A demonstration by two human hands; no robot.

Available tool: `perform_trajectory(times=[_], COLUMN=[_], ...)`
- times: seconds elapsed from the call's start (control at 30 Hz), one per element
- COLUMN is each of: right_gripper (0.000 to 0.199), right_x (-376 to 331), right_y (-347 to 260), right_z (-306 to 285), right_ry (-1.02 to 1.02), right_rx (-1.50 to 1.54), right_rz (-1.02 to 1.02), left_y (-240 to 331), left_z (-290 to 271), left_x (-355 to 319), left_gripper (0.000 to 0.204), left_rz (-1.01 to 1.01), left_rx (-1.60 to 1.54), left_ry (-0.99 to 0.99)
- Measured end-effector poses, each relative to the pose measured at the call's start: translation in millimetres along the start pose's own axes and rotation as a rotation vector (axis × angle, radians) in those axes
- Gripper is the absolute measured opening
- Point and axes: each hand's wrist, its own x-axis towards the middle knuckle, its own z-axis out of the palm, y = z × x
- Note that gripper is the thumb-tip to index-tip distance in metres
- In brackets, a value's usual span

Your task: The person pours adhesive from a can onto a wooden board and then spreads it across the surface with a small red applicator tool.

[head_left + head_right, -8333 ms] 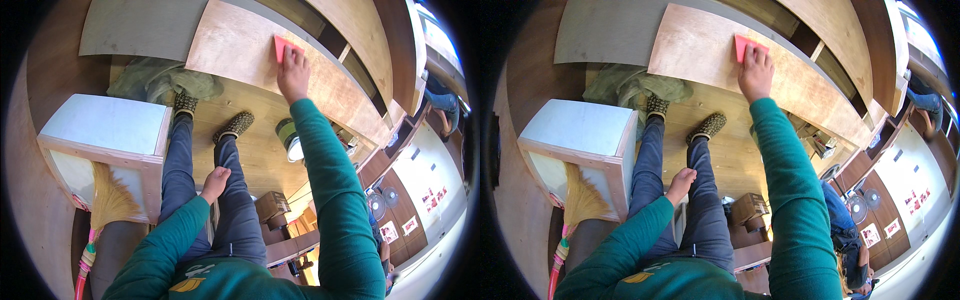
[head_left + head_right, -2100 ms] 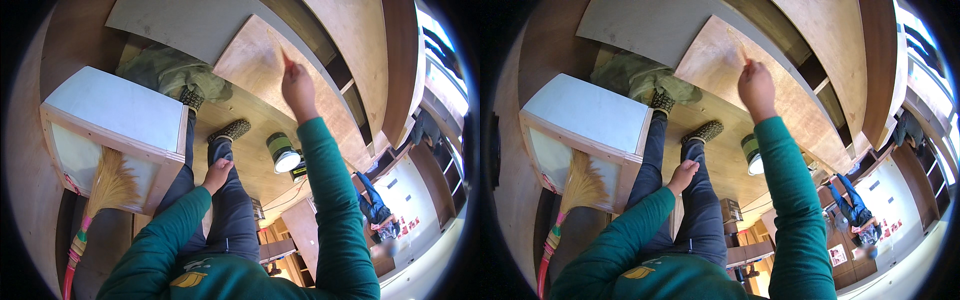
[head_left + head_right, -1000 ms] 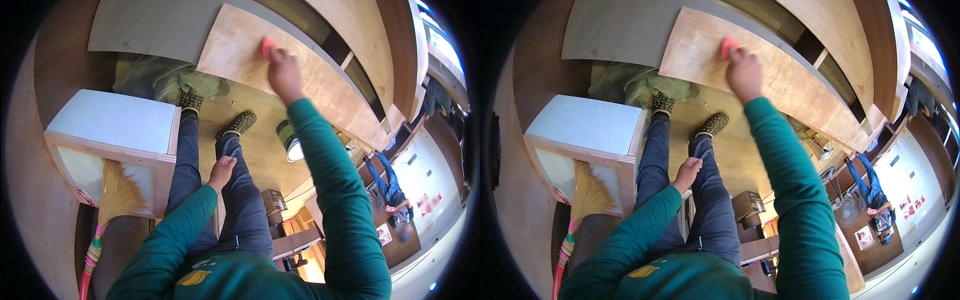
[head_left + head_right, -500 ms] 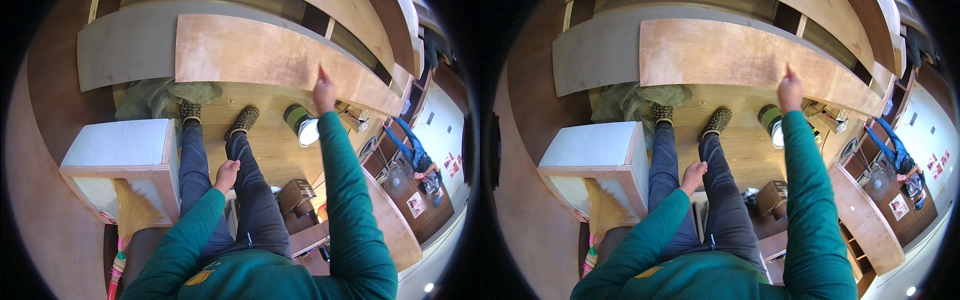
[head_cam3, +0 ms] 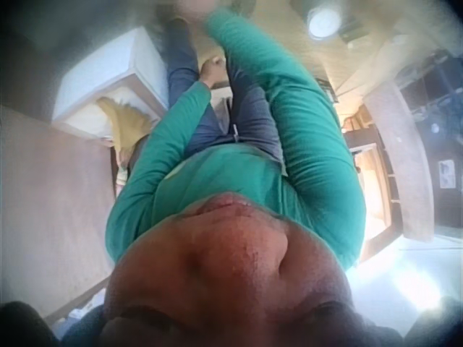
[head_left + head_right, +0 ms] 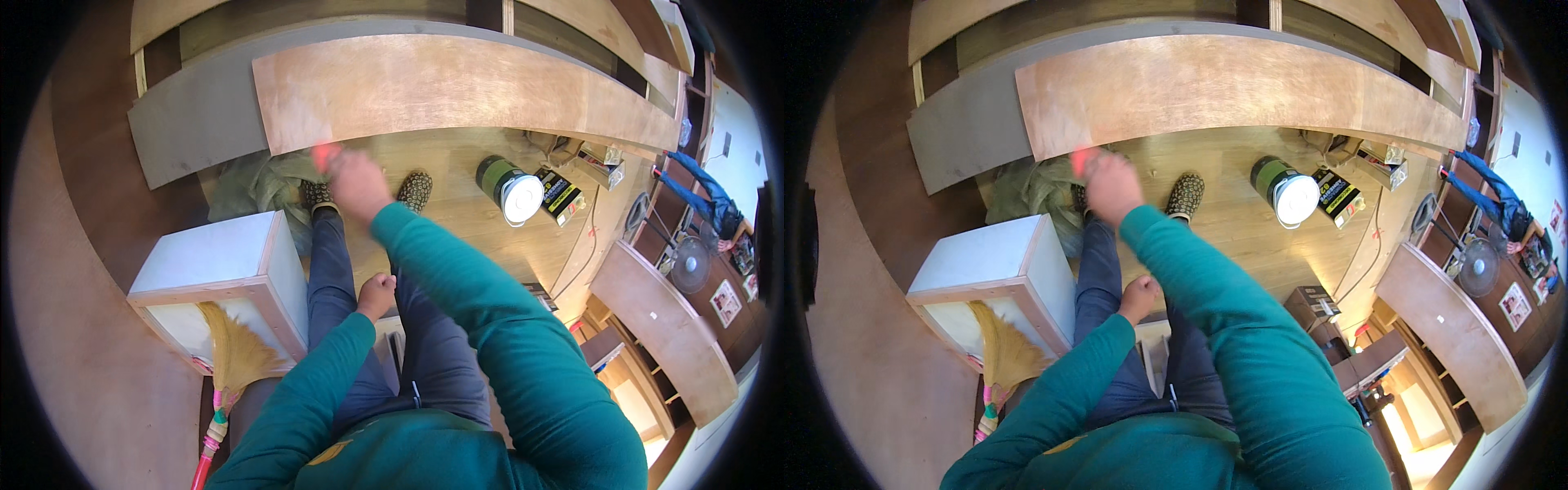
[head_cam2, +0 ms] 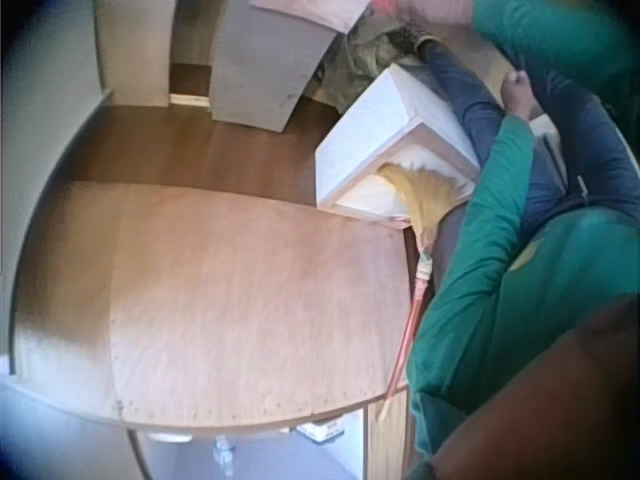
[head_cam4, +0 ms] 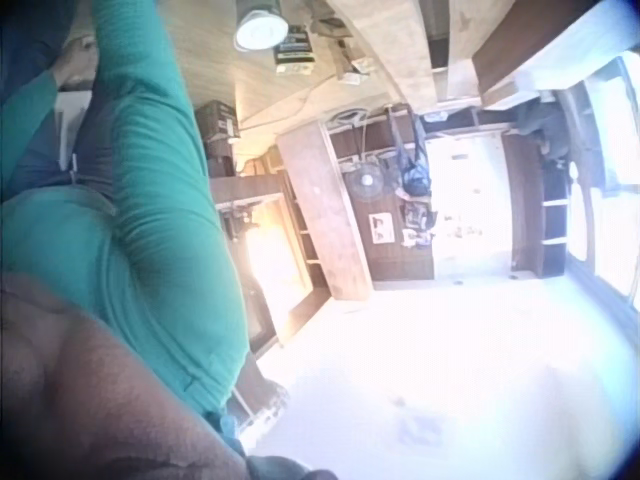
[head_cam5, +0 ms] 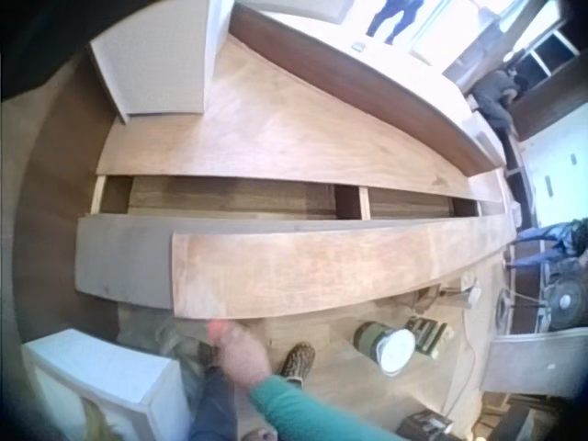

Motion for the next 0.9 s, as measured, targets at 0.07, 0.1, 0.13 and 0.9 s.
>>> perform_trajectory(times=[0.07,0.1,0.13,0.9], right_gripper=[0.023,0.023,0.023,0.036], right_x=[-18,-26,-35,-356], right_y=[-31,-37,-36,162], right_z=[10,13,15,-70], right_ry=[-0.14,-0.171,-0.106,-0.14], right_rx=[0.15,0.259,0.367,0.68], right_rz=[-0.057,-0.06,-0.027,0.872], left_y=[-41,-34,-28,73], left_z=[11,8,3,-120], left_x=[15,9,4,-93], left_gripper=[0.029,0.028,0.028,0.031], left_rz=[0.283,0.3,0.319,0.261], left_rx=[0.186,0.233,0.285,0.398], left_ry=[0.054,0.046,0.039,-0.088])
